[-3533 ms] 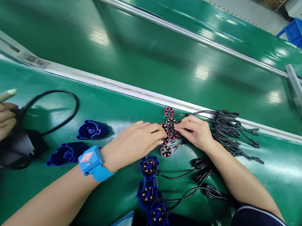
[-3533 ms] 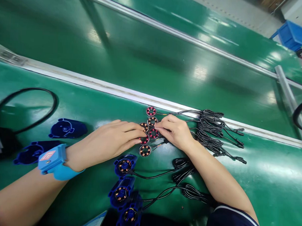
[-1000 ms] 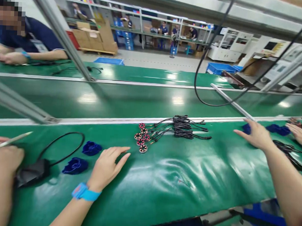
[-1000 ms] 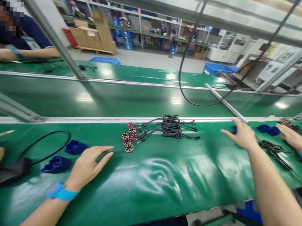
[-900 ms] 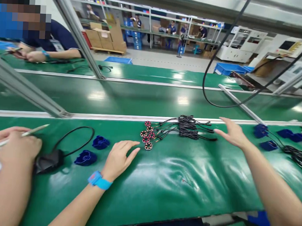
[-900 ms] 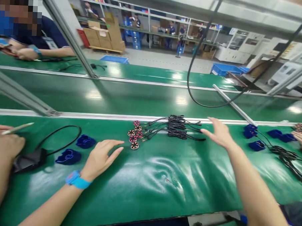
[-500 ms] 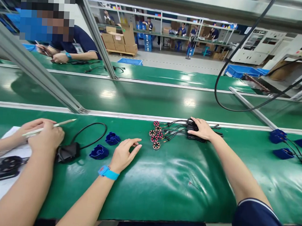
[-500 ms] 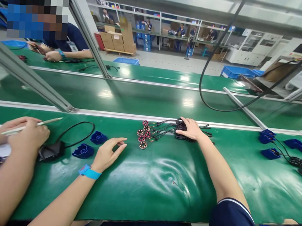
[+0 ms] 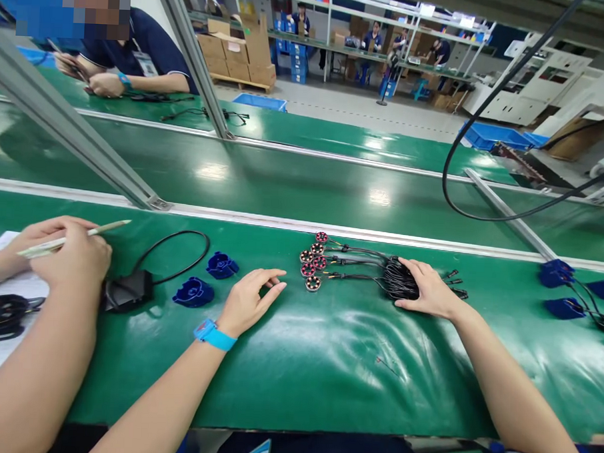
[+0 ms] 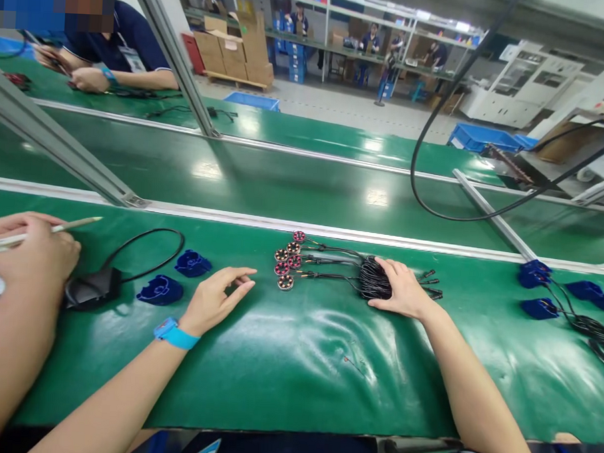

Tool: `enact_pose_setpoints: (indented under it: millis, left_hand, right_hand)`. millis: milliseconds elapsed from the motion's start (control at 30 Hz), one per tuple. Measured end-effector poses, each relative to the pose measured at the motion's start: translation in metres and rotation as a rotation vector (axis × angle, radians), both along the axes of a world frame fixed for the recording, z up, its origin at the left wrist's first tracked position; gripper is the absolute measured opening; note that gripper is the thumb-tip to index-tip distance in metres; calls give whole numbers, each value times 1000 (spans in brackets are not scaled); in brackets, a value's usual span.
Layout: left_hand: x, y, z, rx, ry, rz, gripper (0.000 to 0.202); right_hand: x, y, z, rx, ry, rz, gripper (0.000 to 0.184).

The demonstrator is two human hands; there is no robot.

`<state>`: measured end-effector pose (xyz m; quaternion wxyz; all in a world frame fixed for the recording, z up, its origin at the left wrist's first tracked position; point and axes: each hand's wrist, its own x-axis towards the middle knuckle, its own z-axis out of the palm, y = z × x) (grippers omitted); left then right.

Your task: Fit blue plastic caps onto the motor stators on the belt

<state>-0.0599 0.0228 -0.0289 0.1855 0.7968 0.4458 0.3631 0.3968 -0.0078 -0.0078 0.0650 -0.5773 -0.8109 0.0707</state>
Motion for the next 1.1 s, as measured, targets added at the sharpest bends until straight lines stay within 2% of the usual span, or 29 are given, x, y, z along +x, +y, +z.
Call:
enact_pose_setpoints:
  millis: [167, 467, 567, 667, 733, 800, 867, 900, 1000, 1067, 1100]
  left_hand:
    - [2, -1, 2, -22, -11, 10, 30]
    - [2, -1, -4, -42, 32, -20, 29]
    - [3, -5, 0, 31, 56, -38, 24]
    - [13, -20, 14, 224, 112, -56, 14]
    - [27, -36, 23, 340, 177, -189, 13]
    - [48, -55, 25, 381, 257, -446, 23]
    - [69, -74, 15, 366, 301, -661, 36]
    - [79, -82, 8, 347, 306, -725, 38]
    - [94, -98, -15, 280, 349, -812, 37]
    - [91, -96, -21, 241, 400, -792, 36]
    - [85, -91, -19, 237, 409, -783, 37]
  right_hand:
    - [8, -28, 1, 15, 5, 26, 97]
    - [28, -79, 4, -32, -8, -108, 98]
    - [34, -85, 2, -35, -11, -120, 100]
    - [34, -87, 13, -49, -18, -96, 104]
    - [29, -85, 37, -34, 4, -88, 101]
    - [20, -77, 75, 43, 44, -127, 88]
    - [6, -57, 121, 219, 88, -194, 75]
    - [-1, -42, 144, 313, 128, -222, 69]
    - [-27, 16, 205, 566, 406, -175, 61]
    - [-45, 59, 237, 621, 634, -187, 56]
    - [-54, 80, 251, 631, 744, -218, 53]
